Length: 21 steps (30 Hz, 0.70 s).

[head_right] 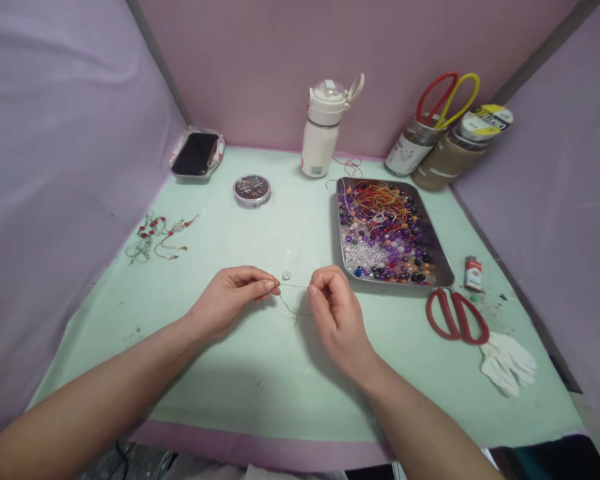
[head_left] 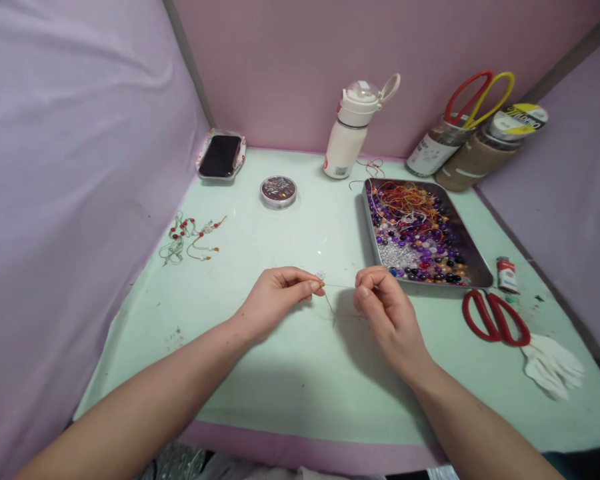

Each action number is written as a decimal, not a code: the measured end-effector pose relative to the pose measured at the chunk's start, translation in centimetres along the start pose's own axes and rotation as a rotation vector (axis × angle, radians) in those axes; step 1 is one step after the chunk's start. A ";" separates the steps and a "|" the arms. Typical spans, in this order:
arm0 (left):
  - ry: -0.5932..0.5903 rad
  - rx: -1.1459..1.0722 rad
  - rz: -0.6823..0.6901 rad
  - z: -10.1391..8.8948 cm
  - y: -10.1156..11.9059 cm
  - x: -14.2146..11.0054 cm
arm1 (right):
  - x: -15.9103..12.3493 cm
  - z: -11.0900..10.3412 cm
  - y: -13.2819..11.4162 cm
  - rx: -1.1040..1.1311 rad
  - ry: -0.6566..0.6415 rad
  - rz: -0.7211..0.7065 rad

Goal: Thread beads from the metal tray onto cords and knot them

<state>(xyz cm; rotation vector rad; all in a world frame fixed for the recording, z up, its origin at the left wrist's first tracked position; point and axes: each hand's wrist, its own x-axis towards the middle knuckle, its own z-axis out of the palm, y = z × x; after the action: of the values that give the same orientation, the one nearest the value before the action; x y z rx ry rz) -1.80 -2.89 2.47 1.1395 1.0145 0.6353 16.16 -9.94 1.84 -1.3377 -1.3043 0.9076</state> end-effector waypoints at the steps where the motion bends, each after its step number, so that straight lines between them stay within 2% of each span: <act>1: -0.016 -0.011 -0.007 0.0 0.0 0.0 | 0.0 0.0 0.0 0.030 0.000 0.015; 10: -0.156 -0.244 -0.266 0.1 -0.1 0.0 | 0.7 0.0 0.1 0.138 -0.032 0.246; 15: -0.171 -0.235 -0.249 0.2 0.0 -0.1 | 0.7 0.1 -0.2 0.135 -0.035 0.279; 21: -0.154 -0.121 -0.204 0.3 0.0 -0.2 | 0.6 0.2 -0.2 0.087 -0.043 0.269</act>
<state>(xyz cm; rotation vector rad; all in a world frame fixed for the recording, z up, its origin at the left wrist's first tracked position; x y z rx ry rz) -1.65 -3.18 2.54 0.9499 0.9336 0.4332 16.01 -9.30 2.06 -1.4541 -1.1197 1.1697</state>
